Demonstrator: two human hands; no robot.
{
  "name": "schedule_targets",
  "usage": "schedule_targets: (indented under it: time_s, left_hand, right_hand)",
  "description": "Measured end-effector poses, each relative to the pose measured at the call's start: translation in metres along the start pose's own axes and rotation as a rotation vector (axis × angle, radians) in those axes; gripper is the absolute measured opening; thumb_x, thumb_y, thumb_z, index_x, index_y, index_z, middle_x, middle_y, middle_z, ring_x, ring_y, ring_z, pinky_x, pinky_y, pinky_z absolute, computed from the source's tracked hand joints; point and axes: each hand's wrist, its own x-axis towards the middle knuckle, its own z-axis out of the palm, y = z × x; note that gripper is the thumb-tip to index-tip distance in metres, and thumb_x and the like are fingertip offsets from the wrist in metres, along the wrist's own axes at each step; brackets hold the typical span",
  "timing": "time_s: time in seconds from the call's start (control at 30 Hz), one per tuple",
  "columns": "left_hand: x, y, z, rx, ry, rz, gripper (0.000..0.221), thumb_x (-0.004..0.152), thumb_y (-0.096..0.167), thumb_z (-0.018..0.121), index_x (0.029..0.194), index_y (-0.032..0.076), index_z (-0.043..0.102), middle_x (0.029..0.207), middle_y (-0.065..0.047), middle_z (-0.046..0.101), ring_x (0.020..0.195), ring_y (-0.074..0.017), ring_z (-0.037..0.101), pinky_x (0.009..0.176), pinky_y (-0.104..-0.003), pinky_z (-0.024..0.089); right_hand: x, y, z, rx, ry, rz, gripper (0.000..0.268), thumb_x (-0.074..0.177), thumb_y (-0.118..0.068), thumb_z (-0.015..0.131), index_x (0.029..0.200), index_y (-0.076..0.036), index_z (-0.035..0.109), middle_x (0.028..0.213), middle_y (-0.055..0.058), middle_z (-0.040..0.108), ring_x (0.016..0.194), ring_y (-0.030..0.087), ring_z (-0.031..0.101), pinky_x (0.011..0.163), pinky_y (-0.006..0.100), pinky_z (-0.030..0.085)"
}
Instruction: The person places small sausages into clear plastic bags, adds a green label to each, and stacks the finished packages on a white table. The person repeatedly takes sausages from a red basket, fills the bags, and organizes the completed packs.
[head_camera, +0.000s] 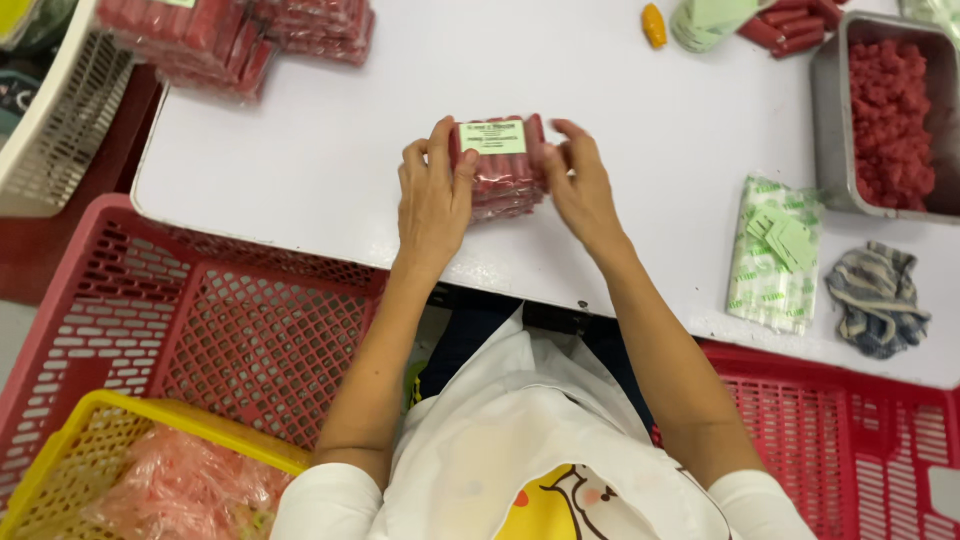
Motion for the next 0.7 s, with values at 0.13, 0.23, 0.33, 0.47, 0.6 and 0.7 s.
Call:
schedule_targets:
  time_s: [0.13,0.23,0.33,0.47,0.6,0.7]
  left_hand:
    - [-0.019,0.022,-0.029,-0.302,-0.257,-0.312,0.081,0.104,0.063,0.027,0.161,0.007,0.018,0.154,-0.040,0.032,0.146,-0.0586,0.027,0.121,-0.064,0.019]
    - [-0.025,-0.004,-0.013,-0.387,-0.277,-0.320,0.083,0.103,0.068,0.028,0.160,0.008,0.025,0.143,-0.040,0.045,0.137,-0.0613,0.038,0.119,-0.062,0.024]
    - [-0.015,-0.013,-0.022,-0.485,-0.217,-0.370,0.086,0.099,0.075,0.029,0.158,0.012,0.034,0.140,-0.035,0.050,0.138,-0.0559,0.042,0.120,-0.055,0.024]
    - [0.017,-0.056,-0.035,-0.461,-0.145,-0.408,0.078,0.099,0.069,0.038,0.153,0.013,0.043,0.130,-0.034,0.057,0.131,-0.0566,0.049,0.116,-0.055,0.030]
    - [0.057,-0.125,-0.053,-0.449,-0.030,-0.494,0.074,0.096,0.072,0.044,0.150,0.021,0.050,0.136,-0.030,0.060,0.131,-0.0519,0.054,0.113,-0.053,0.038]
    - [0.067,-0.125,-0.073,-0.552,0.194,-0.523,0.077,0.096,0.071,0.052,0.152,0.019,0.046,0.148,-0.031,0.048,0.137,-0.0513,0.048,0.116,-0.054,0.037]
  right_hand:
    - [-0.007,-0.050,-0.007,0.750,-0.263,0.372,0.090,0.099,-0.071,0.040,0.164,-0.012,0.022,0.155,0.030,0.043,0.142,0.045,0.046,0.110,0.064,0.036]
    - [0.002,0.000,0.022,0.869,-0.192,0.476,0.063,0.102,-0.054,0.052,0.149,-0.012,0.051,0.137,0.023,0.057,0.141,0.044,0.045,0.121,0.064,0.023]
    - [0.000,-0.028,0.034,0.886,-0.170,0.525,0.045,0.100,-0.052,0.054,0.125,-0.015,0.065,0.124,0.015,0.064,0.135,0.038,0.052,0.121,0.062,0.026]
    - [0.016,-0.049,0.082,1.034,-0.147,0.520,0.045,0.100,-0.043,0.059,0.130,-0.010,0.060,0.128,0.017,0.058,0.134,0.040,0.049,0.118,0.067,0.028]
    - [0.049,-0.088,0.137,1.110,-0.101,0.498,0.067,0.100,-0.038,0.064,0.154,-0.005,0.038,0.149,0.030,0.040,0.141,0.048,0.041,0.113,0.071,0.030]
    - [0.078,-0.117,0.169,1.098,-0.060,0.495,0.085,0.100,-0.039,0.066,0.161,-0.003,0.020,0.159,0.035,0.026,0.144,0.054,0.035,0.111,0.074,0.031]
